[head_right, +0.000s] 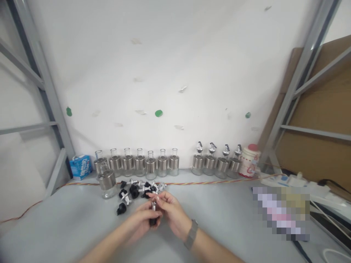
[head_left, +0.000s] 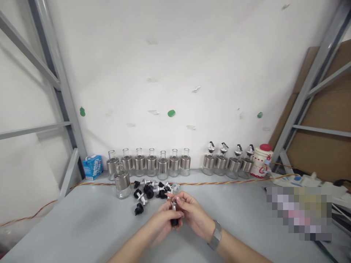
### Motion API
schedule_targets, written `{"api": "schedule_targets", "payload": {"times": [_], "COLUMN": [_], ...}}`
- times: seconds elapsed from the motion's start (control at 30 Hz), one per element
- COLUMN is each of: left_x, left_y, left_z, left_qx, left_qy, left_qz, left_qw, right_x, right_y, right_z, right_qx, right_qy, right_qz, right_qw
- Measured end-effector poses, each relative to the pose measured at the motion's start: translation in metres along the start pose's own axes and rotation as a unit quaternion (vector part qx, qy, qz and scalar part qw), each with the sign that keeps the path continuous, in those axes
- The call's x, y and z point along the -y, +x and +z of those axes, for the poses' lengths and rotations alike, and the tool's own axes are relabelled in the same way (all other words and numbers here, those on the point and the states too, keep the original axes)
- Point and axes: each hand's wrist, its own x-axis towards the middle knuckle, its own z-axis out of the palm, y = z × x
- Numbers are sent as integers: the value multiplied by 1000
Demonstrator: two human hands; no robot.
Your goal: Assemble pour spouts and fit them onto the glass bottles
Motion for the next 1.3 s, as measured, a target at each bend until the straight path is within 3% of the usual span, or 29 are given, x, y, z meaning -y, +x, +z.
{"api": "schedule_targets", "payload": {"times": [0.2, 0.67, 0.77, 0.93, 1.1, 1.2, 1.3], "left_x": [3, 0, -3, -4, -4, -7, -8], "left_y": [3, -2, -1, 7, 9, 9, 11], "left_z": [-2, -2, -6, -19, -25, -25, -28], "left_qx": [-6, 2, -10, -93, -84, -89, -117], "left_qy": [16, -8, -9, -7, -50, -64, -71], "left_qz": [-5, 1, -3, 15, 13, 35, 68], "left_qw": [1000, 1000, 1000, 996, 995, 993, 988], "right_x": [2, 0, 4, 7, 10, 18, 24], "right_y": [0, 2, 3, 11, 18, 21, 26], "right_z": [0, -1, 0, -8, -19, -28, -42], "right_qx": [-11, 7, -14, -66, -120, -134, -114], "right_qy": [39, -10, -2, 33, 40, -39, -265], "right_qz": [17, 5, -16, -14, -4, -36, -52], "right_qw": [999, 1000, 1000, 997, 992, 990, 956]}}
